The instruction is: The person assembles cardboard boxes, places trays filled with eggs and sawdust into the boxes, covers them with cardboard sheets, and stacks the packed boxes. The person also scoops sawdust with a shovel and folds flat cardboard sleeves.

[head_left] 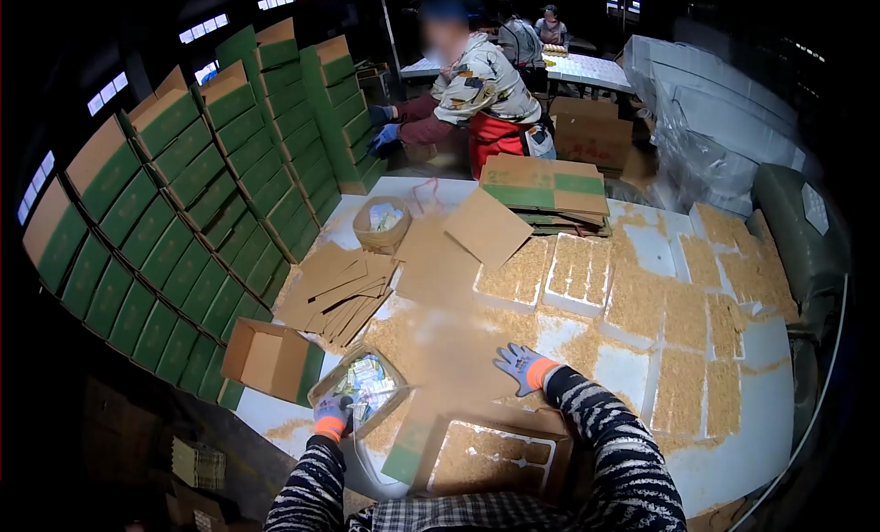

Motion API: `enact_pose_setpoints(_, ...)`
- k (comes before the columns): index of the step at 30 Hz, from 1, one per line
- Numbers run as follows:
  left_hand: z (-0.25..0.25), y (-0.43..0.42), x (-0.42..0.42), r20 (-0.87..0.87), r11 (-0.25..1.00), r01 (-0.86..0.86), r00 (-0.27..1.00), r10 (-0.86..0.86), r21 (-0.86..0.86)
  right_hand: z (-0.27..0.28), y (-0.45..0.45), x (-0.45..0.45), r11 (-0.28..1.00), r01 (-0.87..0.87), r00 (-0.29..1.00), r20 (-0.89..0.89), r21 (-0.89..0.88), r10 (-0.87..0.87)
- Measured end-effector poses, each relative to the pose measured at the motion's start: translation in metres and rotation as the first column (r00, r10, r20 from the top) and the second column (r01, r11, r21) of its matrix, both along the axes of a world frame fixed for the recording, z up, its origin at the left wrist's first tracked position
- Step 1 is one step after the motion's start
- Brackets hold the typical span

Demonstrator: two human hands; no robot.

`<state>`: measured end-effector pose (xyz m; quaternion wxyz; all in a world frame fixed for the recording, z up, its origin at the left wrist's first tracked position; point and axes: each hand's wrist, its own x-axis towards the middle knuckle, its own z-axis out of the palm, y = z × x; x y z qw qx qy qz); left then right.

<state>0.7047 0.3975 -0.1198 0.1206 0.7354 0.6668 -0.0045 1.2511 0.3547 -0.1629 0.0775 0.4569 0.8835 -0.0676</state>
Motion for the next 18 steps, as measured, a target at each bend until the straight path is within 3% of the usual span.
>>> enact_pose_setpoints(1, -0.004, 0.002, 0.0, 0.005, 1.0, -0.024, 1.0, 0.024, -0.016, 0.001, -0.004, 0.003, 0.999, -0.014, 1.0, -0.009, 0.03, 0.014)
enact_pose_setpoints(2, -0.012, 0.009, -0.004, -0.035, 0.996, -0.03, 0.999, 0.027, -0.086, 0.003, -0.007, 0.005, 0.998, 0.027, 0.999, -0.017, -0.059, -0.028)
enact_pose_setpoints(4, -0.015, 0.007, -0.012, 0.029, 0.999, -0.028, 0.999, 0.029, -0.025, 0.016, -0.011, 0.007, 0.967, 0.108, 0.993, -0.023, -0.23, -0.116)
enact_pose_setpoints(6, -0.018, 0.008, -0.018, 0.059, 0.999, -0.042, 0.997, 0.041, 0.01, 0.024, -0.025, 0.022, 0.971, 0.236, 0.967, -0.094, -0.035, -0.238)
enact_pose_setpoints(8, -0.016, 0.009, -0.021, 0.05, 0.997, -0.062, 0.997, 0.06, 0.048, 0.052, -0.041, 0.029, 0.893, 0.438, 0.882, -0.24, 0.104, -0.405)
enact_pose_setpoints(9, -0.02, 0.011, -0.024, 0.059, 0.993, -0.056, 0.997, 0.05, 0.101, 0.095, -0.056, 0.024, 0.838, 0.536, 0.814, -0.322, 0.099, -0.483)
enact_pose_setpoints(12, -0.022, 0.021, -0.029, -0.089, 0.998, 0.047, 0.995, -0.05, -0.033, 0.147, -0.086, 0.028, 0.704, 0.704, 0.597, -0.616, 0.094, -0.515)
enact_pose_setpoints(13, -0.018, 0.022, -0.029, -0.103, 0.987, 0.14, 0.986, -0.131, 0.083, 0.164, -0.098, 0.026, 0.668, 0.741, 0.535, -0.659, 0.065, -0.529)
enact_pose_setpoints(14, -0.018, 0.027, -0.031, 0.102, 0.948, 0.15, 0.978, -0.185, 0.28, 0.179, -0.112, 0.021, 0.644, 0.762, 0.495, -0.701, 0.067, -0.513)
enact_pose_setpoints(15, 0.001, 0.026, -0.025, 0.113, 0.948, 0.088, 0.985, -0.128, 0.306, 0.196, -0.125, 0.015, 0.622, 0.781, 0.475, -0.703, 0.059, -0.53)
enact_pose_setpoints(17, 0.033, 0.018, -0.014, 0.002, 0.994, -0.046, 0.999, 0.046, 0.095, 0.198, -0.147, 0.01, 0.569, 0.821, 0.413, -0.732, 0.042, -0.542)
enact_pose_setpoints(18, 0.029, 0.024, -0.021, 0.087, 0.995, -0.059, 0.995, 0.051, 0.083, 0.204, -0.157, 0.004, 0.562, 0.824, 0.429, -0.728, 0.072, -0.536)
